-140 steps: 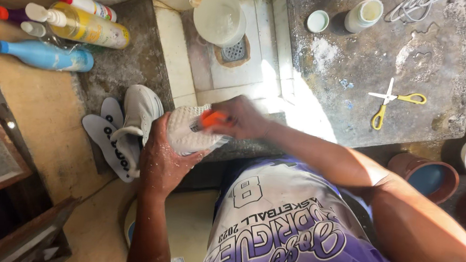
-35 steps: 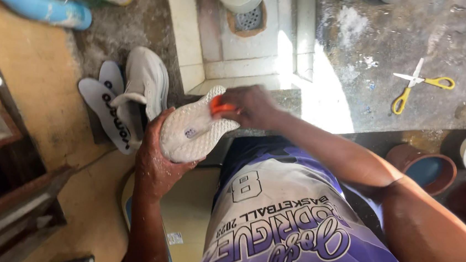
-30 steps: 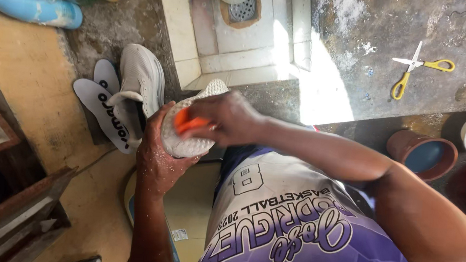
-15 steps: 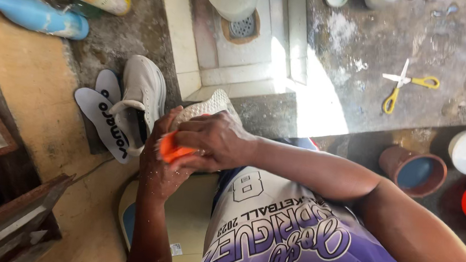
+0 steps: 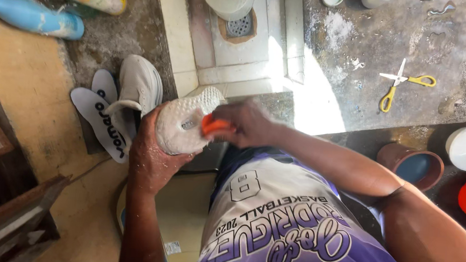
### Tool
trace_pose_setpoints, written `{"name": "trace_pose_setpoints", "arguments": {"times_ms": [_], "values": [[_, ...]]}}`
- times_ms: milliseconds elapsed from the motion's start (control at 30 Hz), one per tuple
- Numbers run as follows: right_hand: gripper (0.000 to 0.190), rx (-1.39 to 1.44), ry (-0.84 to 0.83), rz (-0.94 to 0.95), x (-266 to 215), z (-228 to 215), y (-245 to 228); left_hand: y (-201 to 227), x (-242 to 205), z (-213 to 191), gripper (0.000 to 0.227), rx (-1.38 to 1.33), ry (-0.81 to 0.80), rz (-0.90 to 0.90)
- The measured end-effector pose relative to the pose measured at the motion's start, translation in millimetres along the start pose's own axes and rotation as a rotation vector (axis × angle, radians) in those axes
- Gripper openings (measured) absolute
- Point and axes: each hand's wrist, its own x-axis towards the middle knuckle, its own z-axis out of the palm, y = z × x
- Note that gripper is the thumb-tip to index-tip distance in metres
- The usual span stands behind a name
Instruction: The person scrubs the sole of a white sneaker with an orange brush, repeatedly rinsing the brush under running water. They then switch to a green brush to scrub the upper part of the shoe.
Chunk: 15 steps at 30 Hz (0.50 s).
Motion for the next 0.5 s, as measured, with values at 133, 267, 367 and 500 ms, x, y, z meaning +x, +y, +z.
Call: {"name": "trace_pose_setpoints", "arguments": {"times_ms": [133,267,367,500], "values": [[0.033,0.066,0.012,0.092,-4.6,-2.4,-5.1,3.0,9.5,2.8,0.1,0.04,-0.088,0.086],[0.036,-0.103,0.02,-0.058,8.2,-0.5,-5.1,8.7,11.1,-1.6,0.105,0.057,-0.068,0.128],[0.034,-0.086,0.012,0.039,6.6,-2.9,1.1,11.4,5.6,0.2,0.1,0.022,-0.095,0.068],[0.041,-0.126,0.058,-0.011,3.3,0.7,6.8,14.8,5.3,9.5,0.101,-0.033,-0.184,-0.021]]}}
